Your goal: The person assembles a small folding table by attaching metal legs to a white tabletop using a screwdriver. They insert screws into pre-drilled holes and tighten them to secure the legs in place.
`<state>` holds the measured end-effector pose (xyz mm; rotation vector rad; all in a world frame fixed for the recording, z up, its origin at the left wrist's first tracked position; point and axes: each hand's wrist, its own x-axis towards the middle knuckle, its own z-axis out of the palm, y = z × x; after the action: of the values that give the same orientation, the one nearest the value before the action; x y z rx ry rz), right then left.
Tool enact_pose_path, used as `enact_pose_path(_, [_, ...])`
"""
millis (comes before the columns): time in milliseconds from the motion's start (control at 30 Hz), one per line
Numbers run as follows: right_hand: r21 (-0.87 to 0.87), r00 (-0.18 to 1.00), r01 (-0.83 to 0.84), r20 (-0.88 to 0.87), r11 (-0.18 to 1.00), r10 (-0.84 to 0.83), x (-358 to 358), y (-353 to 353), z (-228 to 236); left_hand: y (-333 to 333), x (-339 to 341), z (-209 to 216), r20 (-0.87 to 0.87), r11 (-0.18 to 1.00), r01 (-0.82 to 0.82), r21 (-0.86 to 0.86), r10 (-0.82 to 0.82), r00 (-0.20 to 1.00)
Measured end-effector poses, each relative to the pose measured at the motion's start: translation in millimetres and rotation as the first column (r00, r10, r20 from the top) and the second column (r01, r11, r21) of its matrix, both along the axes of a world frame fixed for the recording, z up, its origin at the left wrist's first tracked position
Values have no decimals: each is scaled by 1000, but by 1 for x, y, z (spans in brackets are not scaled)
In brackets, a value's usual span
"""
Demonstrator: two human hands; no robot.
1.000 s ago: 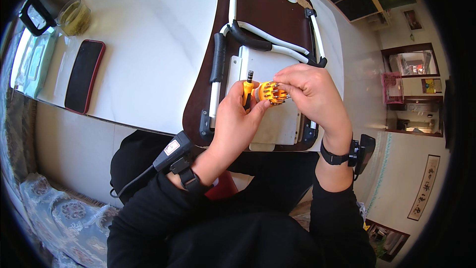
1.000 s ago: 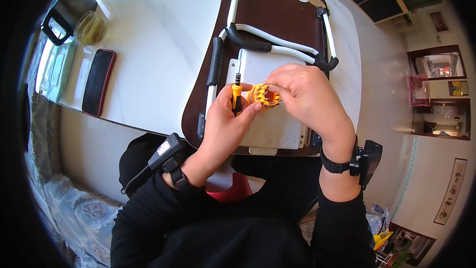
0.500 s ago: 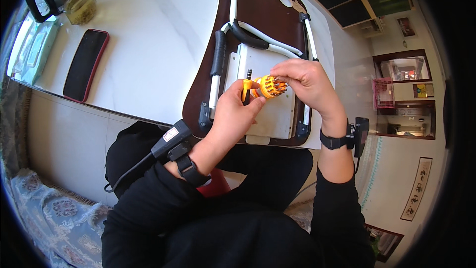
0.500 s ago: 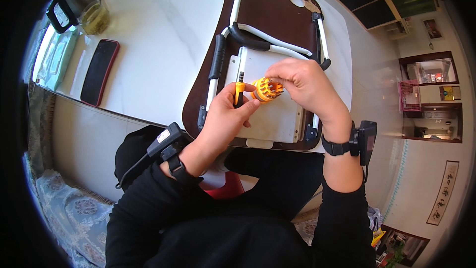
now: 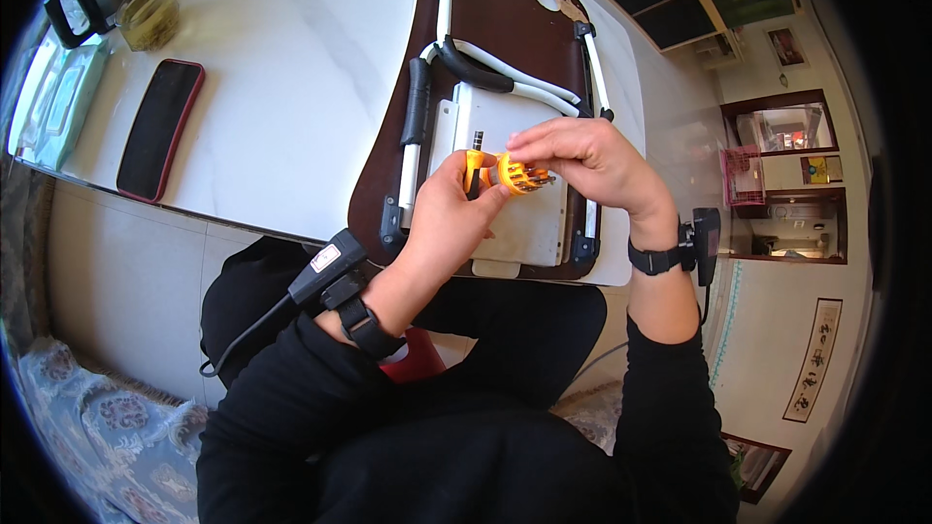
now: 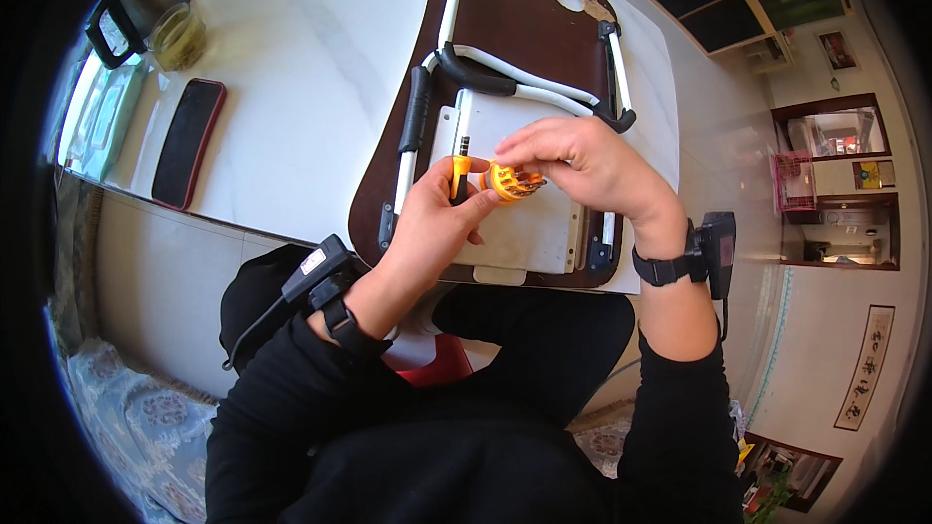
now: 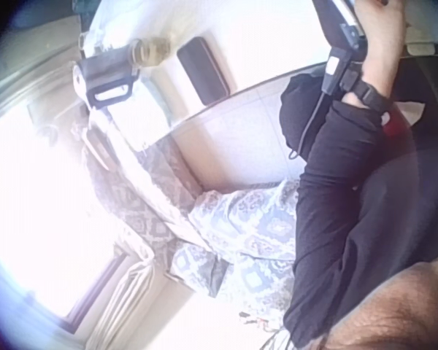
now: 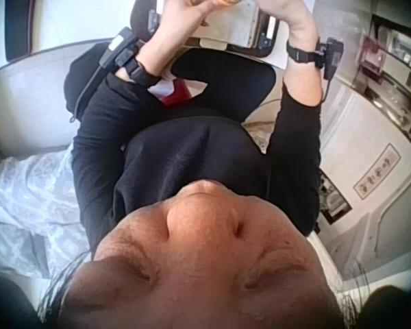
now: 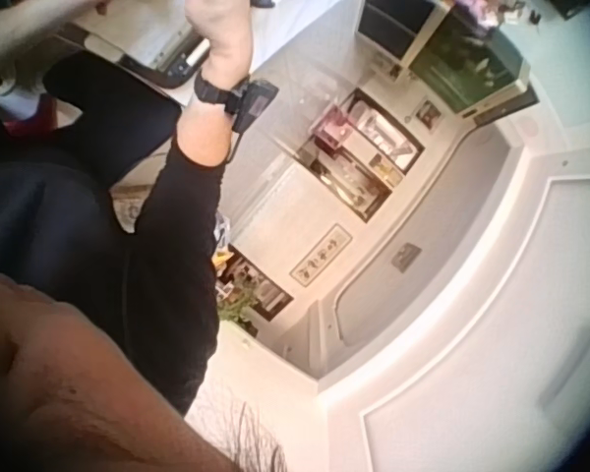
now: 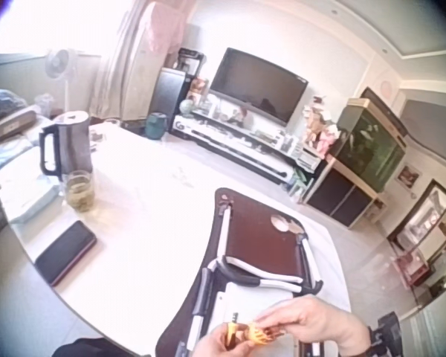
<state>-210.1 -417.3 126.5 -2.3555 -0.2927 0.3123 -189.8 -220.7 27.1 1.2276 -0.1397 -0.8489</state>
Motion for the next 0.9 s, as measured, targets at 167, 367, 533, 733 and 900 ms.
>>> enact_pose_path(167, [-13,959,252,133,968,-249,-34,12,2,0,0,-1,3,1000,6,10,-6,1000])
enact_pose_path(367, [118,928,362,48,925,-370,-53,29,-34,-2,0,-7,5,1000,3,-28,-3,1000])
enact_pose_path(533, [270,888,445,-15,854,-459,-51,25,-52,-3,0,-9,-4,998,-14,-65,14,1000])
enact_pose_path(733, [400,872,480,-120,781,-474,-49,17,-53,-2,2,-7,9,999,14,-35,-14,1000])
enact_pose_path(900, [397,862,499,-131,770,-490,-49,19,-53,-3,-1,-6,25,999,-29,-22,30,999])
